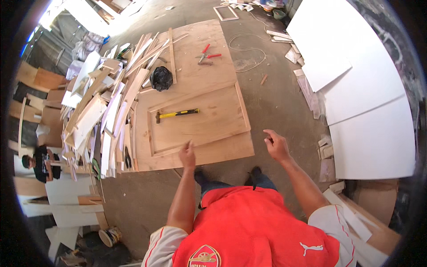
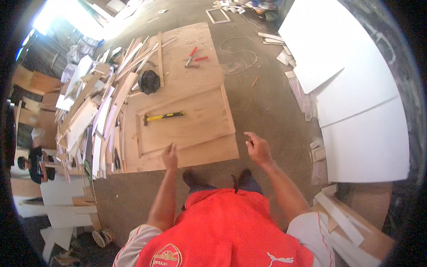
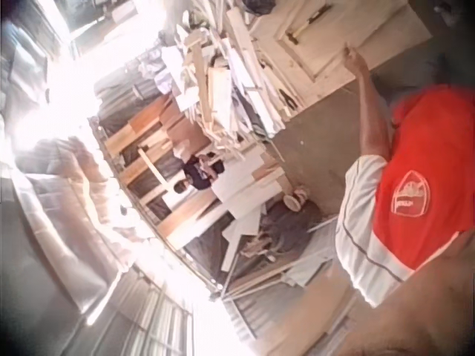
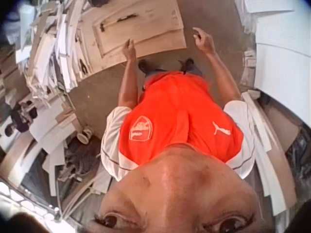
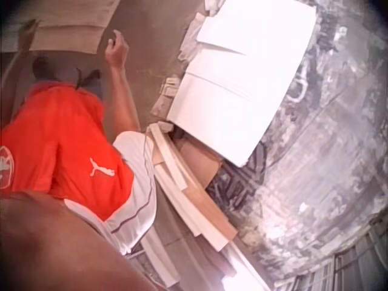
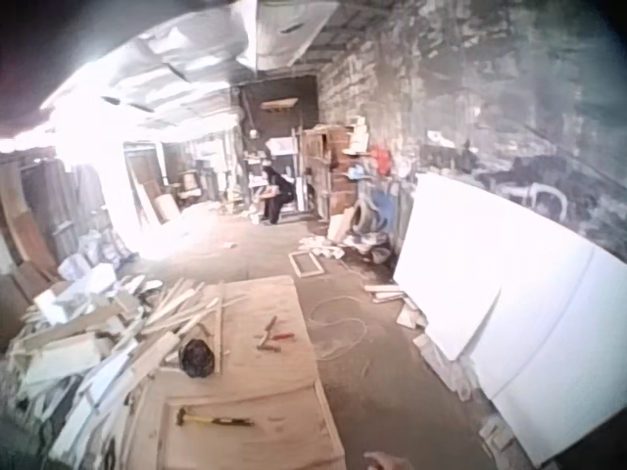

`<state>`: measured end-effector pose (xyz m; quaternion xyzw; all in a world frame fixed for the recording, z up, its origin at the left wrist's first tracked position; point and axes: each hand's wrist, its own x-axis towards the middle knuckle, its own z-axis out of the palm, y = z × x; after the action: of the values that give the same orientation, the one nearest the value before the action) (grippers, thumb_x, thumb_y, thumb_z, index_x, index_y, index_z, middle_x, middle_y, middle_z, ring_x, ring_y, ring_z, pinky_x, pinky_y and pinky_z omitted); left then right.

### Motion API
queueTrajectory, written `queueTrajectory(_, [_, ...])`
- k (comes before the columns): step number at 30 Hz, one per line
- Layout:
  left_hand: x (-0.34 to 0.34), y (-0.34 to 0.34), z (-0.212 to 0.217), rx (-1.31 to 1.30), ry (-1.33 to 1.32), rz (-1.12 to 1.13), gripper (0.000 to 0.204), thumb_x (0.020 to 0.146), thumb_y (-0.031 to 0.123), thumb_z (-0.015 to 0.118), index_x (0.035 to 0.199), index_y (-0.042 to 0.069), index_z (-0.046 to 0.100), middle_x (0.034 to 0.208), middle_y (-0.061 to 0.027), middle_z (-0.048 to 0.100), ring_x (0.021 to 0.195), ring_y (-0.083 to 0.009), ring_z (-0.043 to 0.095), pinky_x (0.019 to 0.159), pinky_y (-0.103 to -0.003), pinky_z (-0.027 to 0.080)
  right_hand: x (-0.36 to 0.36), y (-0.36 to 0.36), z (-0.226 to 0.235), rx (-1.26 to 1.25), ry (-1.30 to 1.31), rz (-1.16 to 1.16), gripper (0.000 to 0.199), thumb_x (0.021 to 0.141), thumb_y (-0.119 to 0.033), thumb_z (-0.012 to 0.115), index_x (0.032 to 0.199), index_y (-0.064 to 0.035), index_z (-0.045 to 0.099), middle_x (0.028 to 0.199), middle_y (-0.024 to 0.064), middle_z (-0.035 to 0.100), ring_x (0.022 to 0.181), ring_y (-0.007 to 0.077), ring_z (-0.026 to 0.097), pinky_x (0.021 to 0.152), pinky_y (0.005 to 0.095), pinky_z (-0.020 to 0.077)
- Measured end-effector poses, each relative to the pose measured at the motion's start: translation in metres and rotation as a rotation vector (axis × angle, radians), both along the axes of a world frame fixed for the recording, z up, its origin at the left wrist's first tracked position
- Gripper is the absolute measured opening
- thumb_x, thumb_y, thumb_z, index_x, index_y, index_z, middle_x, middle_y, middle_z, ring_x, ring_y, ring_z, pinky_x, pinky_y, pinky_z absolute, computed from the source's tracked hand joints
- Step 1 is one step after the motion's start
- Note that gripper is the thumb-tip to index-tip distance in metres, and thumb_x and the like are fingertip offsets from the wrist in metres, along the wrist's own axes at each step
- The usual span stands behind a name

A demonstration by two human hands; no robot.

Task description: The person assembles a wooden frame on a wooden board by aligning the border strips and securing them with nails using a hammer.

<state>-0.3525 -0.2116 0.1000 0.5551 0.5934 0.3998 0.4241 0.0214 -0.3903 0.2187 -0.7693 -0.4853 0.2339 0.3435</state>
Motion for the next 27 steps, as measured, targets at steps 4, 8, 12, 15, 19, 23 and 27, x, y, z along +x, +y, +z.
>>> queueTrajectory(4, [0.136, -0.047, 0.007, -0.138, -0.134, -0.288, 0.034, 0.104, 0.025, 0.074, 0.124, -0.002, 0.078, 0.107, -0.0120, 0.081, 0.096, -0.0154, 0.073, 0.086, -0.031, 0.057, 0.035, 0.004, 0.026, 0.030, 0.067, 0.136, 0.044, 0.095, -0.007, 0.069, 0.137, -0.0089, 0.055, 0.099, 0.0217, 0.077, 0.094, 0.0393, 0.077, 0.081, 0.0473, 0.0594])
queueTrajectory(8, [0.254, -0.084, 0.095, -0.263, -0.248, -0.552, 0.040, 0.106, 0.027, 0.072, 0.127, -0.007, 0.074, 0.117, -0.0112, 0.079, 0.106, -0.0174, 0.073, 0.095, -0.034, 0.056, 0.077, 0.021, 0.048, 0.036, 0.072, 0.329, 0.051, 0.094, -0.006, 0.068, 0.140, -0.0112, 0.046, 0.094, 0.0233, 0.076, 0.095, 0.0437, 0.076, 0.079, 0.0523, 0.0582])
queueTrajectory(12, [0.293, -0.087, 0.094, -0.260, -0.492, -0.512, 0.040, 0.107, 0.028, 0.072, 0.130, -0.004, 0.074, 0.112, -0.0089, 0.079, 0.102, -0.0140, 0.072, 0.089, -0.030, 0.057, 0.103, 0.056, 0.051, 0.068, 0.110, 0.514, 0.057, 0.094, -0.006, 0.068, 0.143, -0.0118, 0.041, 0.089, 0.0234, 0.076, 0.092, 0.0482, 0.075, 0.077, 0.0568, 0.0569])
queueTrajectory(15, [0.307, -0.077, 0.093, -0.238, -0.580, -0.459, 0.035, 0.108, 0.025, 0.071, 0.127, -0.004, 0.075, 0.112, -0.0083, 0.079, 0.100, -0.0135, 0.071, 0.088, -0.029, 0.057, 0.122, 0.084, 0.051, -0.009, 0.107, 0.595, 0.058, 0.093, -0.006, 0.068, 0.143, -0.0114, 0.040, 0.087, 0.0246, 0.075, 0.090, 0.0484, 0.074, 0.075, 0.0576, 0.0564])
queueTrajectory(19, [0.335, -0.054, 0.092, -0.241, -0.587, -0.357, 0.032, 0.107, 0.024, 0.072, 0.125, -0.003, 0.076, 0.110, -0.0073, 0.079, 0.097, -0.0127, 0.071, 0.086, -0.029, 0.057, 0.146, 0.126, 0.039, -0.031, 0.025, 0.692, 0.060, 0.092, -0.007, 0.069, 0.144, -0.0110, 0.040, 0.084, 0.0257, 0.074, 0.087, 0.0491, 0.074, 0.073, 0.0591, 0.0555])
queueTrajectory(23, [0.374, -0.030, 0.070, -0.215, -0.640, -0.287, 0.027, 0.105, 0.023, 0.075, 0.117, -0.001, 0.077, 0.104, -0.0063, 0.079, 0.093, -0.0107, 0.071, 0.084, -0.027, 0.057, 0.182, 0.162, 0.042, -0.083, 0.033, 0.750, 0.069, 0.088, 0.000, 0.069, 0.149, -0.0109, 0.040, 0.075, 0.0214, 0.070, 0.075, 0.0452, 0.072, 0.067, 0.0509, 0.0535])
queueTrajectory(27, [0.398, -0.009, 0.061, -0.157, -0.599, -0.217, 0.023, 0.105, 0.023, 0.075, 0.109, 0.001, 0.078, 0.099, -0.0056, 0.078, 0.091, -0.0091, 0.070, 0.079, -0.025, 0.055, 0.207, 0.198, 0.043, -0.037, 0.087, 0.842, 0.073, 0.088, -0.001, 0.072, 0.153, -0.0119, 0.039, 0.076, 0.0216, 0.071, 0.072, 0.0436, 0.072, 0.065, 0.0482, 0.0534])
